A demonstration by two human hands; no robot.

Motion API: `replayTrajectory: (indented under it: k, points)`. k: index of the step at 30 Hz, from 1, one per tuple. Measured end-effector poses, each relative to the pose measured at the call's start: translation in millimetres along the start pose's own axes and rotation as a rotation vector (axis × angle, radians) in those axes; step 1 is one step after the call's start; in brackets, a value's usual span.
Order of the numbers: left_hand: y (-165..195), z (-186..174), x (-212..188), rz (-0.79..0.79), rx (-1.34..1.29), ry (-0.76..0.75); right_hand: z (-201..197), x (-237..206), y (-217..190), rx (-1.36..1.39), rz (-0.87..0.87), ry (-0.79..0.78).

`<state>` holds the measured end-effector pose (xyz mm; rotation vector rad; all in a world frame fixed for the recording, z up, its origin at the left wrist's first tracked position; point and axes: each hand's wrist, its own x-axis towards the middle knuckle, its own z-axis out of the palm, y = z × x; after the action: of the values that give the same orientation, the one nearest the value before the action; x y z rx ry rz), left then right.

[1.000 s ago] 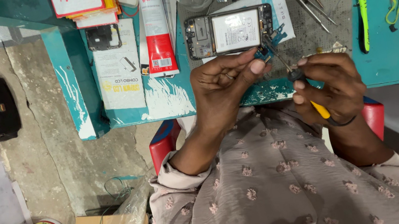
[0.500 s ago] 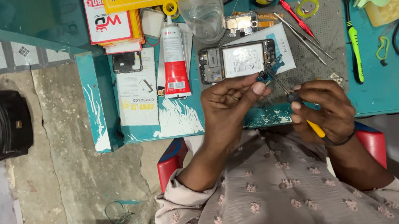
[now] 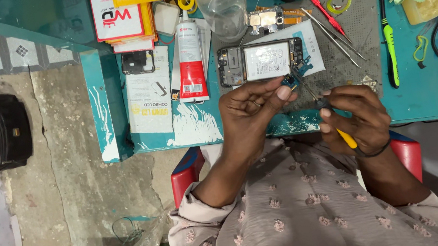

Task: The person works at a repair bench on a disassembled smartphone. They apply liquid from a small bottle onto a small blue component, then use a yellow-handled screwdriver to unscrew and reposition parts of the component, holding it in one hand while driving screws with the other.

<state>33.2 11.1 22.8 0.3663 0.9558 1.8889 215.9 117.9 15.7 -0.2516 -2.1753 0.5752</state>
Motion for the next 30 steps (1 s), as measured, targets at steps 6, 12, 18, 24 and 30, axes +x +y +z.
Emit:
replayTrajectory:
  k: [6,12,18,24,30]
  points:
    - [5.0,3.1,-3.1,0.003,-0.044,0.008,-4.5,-3.2,0.4,0.010,0.001,0.058]
    - [4.5,4.2,-4.4,0.051,-0.049,-0.006,-4.9,-3.7,2.3,-0.046,-0.027,0.031]
    - [1.8,3.3,-4.6,0.051,-0.059,0.011,-6.8,-3.0,0.9,-0.056,-0.009,0.066]
    - [1.3,4.2,-4.7,0.091,-0.007,0.024,-6.4,-1.8,2.4,-0.029,-0.011,0.109]
    - [5.6,6.7,-6.9,0.074,0.038,0.020,-6.7,0.6,2.5,-0.065,-0.016,0.108]
